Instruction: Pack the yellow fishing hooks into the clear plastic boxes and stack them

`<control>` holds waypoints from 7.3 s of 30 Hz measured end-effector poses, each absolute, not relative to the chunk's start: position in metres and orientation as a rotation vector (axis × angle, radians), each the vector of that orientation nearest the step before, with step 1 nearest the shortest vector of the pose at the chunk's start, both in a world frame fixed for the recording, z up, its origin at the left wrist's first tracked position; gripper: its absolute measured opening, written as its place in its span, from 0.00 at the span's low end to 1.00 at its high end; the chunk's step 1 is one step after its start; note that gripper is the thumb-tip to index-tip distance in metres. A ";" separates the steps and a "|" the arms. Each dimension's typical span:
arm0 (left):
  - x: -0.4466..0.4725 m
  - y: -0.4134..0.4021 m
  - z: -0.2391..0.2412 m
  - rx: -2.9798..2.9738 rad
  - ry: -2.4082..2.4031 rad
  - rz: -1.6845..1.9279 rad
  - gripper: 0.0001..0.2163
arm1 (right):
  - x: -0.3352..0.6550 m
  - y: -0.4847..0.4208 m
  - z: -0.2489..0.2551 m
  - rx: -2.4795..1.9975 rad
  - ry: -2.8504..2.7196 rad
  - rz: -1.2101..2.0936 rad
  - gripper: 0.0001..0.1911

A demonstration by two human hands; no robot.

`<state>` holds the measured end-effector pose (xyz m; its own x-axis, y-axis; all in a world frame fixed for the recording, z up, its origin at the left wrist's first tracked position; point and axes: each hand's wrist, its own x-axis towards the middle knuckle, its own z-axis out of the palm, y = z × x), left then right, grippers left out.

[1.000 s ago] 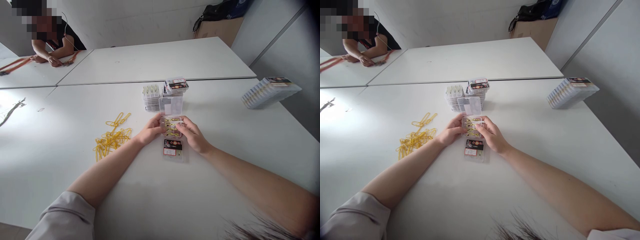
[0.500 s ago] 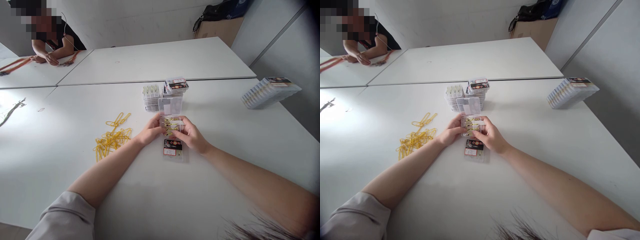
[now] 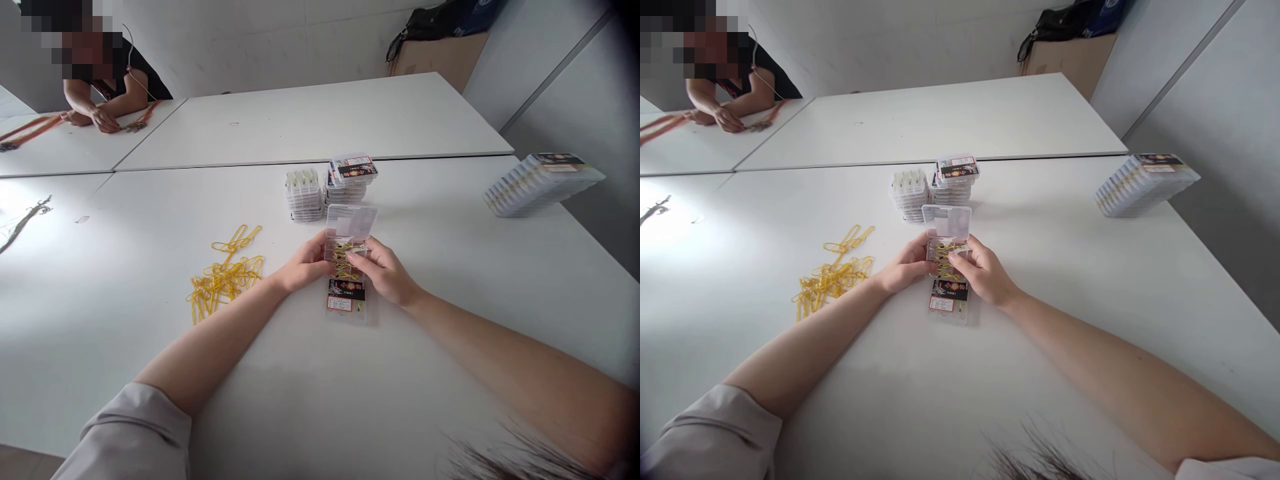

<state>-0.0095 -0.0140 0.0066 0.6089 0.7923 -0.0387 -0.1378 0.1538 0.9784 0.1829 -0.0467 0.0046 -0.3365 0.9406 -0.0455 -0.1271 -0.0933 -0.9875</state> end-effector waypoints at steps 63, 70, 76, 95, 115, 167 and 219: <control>-0.008 -0.013 0.012 1.092 0.838 0.995 0.20 | 0.188 -0.044 0.004 -1.013 -1.244 1.380 0.25; -0.006 -0.015 0.015 1.161 0.938 1.061 0.18 | 0.184 -0.044 0.007 -1.118 -1.265 1.332 0.21; -0.007 -0.015 0.013 1.251 0.942 1.052 0.18 | 0.182 -0.042 0.008 -1.136 -1.208 1.346 0.21; -0.005 -0.012 0.011 1.152 0.881 0.964 0.19 | 0.184 -0.039 0.006 -1.098 -1.170 1.419 0.21; -0.004 -0.013 0.011 1.120 0.905 0.883 0.23 | 0.185 -0.040 0.003 -1.148 -1.242 1.313 0.16; -0.006 -0.015 0.011 1.265 0.807 0.780 0.19 | 0.183 -0.045 0.005 -1.076 -1.341 1.406 0.18; -0.005 -0.015 0.003 1.316 0.823 0.758 0.20 | 0.184 -0.045 0.003 -1.078 -1.348 1.378 0.15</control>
